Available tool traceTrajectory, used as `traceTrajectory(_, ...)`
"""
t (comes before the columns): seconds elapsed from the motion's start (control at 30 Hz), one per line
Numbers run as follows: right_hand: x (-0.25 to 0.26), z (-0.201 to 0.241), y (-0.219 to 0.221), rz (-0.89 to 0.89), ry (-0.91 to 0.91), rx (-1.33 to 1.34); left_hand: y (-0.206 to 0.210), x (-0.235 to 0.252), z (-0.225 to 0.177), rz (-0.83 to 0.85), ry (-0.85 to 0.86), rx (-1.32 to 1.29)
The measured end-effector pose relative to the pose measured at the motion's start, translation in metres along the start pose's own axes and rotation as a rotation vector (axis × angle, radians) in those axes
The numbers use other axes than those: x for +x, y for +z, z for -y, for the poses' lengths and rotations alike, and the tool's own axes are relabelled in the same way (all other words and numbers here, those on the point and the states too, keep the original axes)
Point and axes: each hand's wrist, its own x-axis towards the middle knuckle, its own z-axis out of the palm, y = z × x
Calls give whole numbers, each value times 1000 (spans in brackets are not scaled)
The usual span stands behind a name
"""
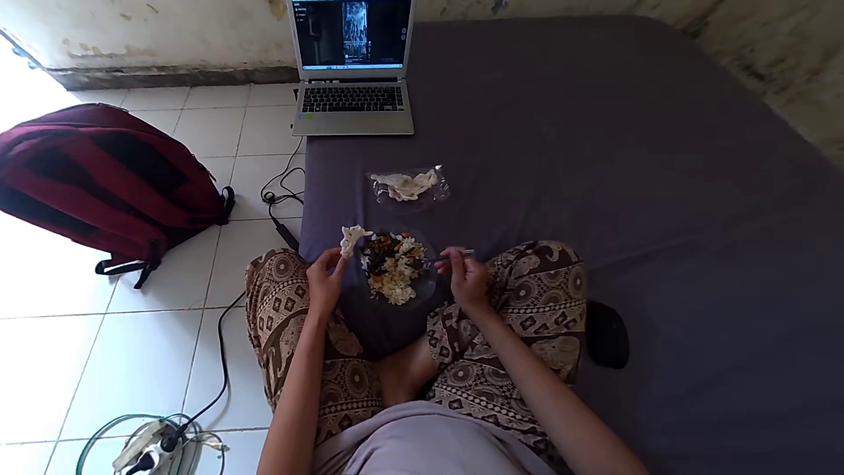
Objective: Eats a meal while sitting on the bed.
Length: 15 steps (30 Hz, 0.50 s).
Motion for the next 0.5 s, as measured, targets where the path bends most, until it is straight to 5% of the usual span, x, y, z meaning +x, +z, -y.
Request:
traceTrajectory(0.13, -5, -2, 8, 82, -48, 36, 0, 0, 0, -7, 6, -1)
traceTrajectory(0.5, 13, 6, 5, -6, 554, 305, 0, 0, -2, -15, -1, 0)
